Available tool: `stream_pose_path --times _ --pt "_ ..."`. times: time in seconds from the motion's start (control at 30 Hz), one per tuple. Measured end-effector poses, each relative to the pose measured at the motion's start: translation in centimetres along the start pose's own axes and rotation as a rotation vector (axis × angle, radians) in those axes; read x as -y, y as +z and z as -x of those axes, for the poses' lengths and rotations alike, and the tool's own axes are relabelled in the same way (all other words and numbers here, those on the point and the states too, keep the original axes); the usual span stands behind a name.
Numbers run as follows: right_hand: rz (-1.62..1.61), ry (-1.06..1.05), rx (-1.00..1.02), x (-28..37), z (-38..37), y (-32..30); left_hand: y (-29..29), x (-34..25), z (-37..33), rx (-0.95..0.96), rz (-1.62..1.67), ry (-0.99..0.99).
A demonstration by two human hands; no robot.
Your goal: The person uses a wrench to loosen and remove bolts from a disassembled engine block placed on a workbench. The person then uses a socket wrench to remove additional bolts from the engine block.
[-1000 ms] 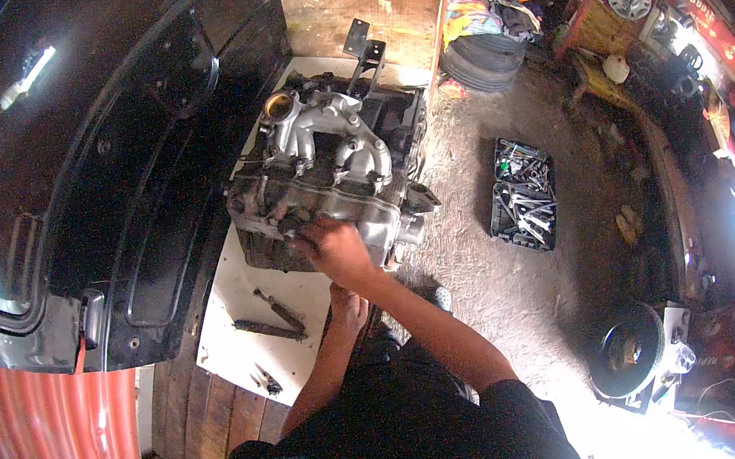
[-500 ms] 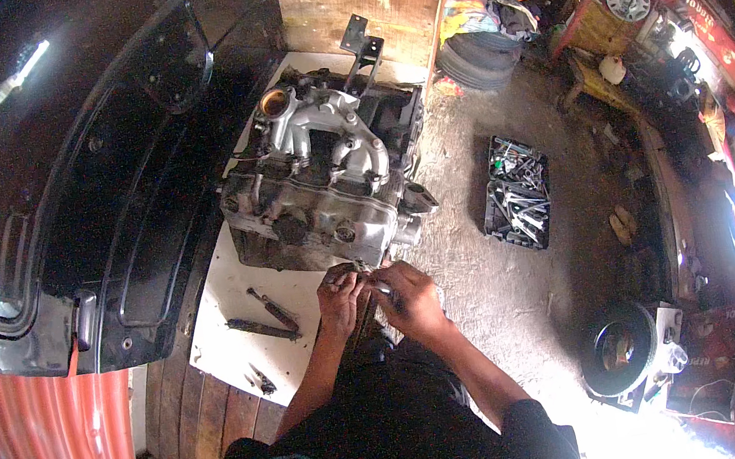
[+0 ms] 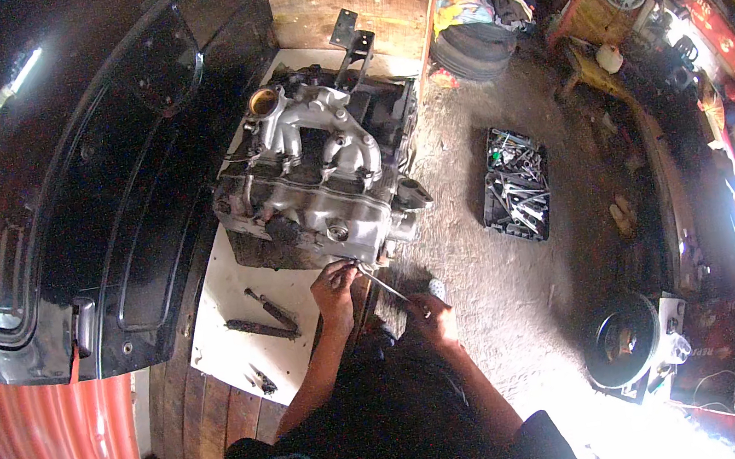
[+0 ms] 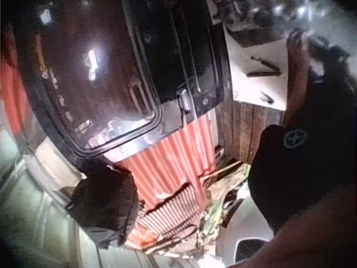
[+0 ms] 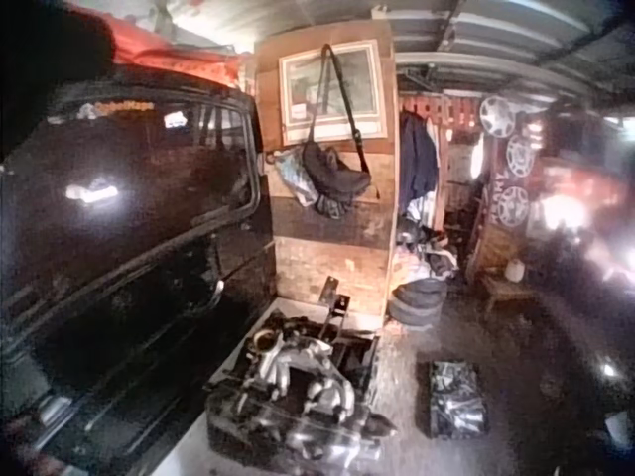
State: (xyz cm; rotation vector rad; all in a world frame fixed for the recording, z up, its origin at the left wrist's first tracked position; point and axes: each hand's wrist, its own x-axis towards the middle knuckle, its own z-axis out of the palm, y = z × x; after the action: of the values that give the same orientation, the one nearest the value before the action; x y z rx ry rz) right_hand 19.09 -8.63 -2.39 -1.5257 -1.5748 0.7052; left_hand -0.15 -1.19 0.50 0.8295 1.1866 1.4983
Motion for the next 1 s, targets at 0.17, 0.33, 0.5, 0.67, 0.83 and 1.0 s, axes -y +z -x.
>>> stream_pose_path --times 0.17,0.33,0.5,0.67,0.83,1.0 --pt "0.006 0.073 0.037 -0.7 -0.5 1.7 -0.1 -0.2 -0.4 -0.015 -0.088 0.033" --pt "0.060 0.047 0.026 -2.4 -0.4 3.1 0.4 -0.4 -0.3 -0.056 -0.155 0.027" --pt "0.021 0.079 0.001 -1.0 -0.9 2.3 0.1 0.5 -0.5 -0.054 -0.131 0.044" --pt "0.001 0.031 -0.041 -1.2 -1.3 2.1 0.0 1.1 -0.5 -0.050 -0.077 -0.010" --pt "-0.002 0.080 0.009 -0.8 -1.3 1.8 0.6 -0.4 -0.3 -0.049 -0.029 -0.097" --pt "-0.003 0.066 0.019 -1.1 -1.0 2.1 0.6 -0.7 -0.3 -0.061 -0.021 -0.117"
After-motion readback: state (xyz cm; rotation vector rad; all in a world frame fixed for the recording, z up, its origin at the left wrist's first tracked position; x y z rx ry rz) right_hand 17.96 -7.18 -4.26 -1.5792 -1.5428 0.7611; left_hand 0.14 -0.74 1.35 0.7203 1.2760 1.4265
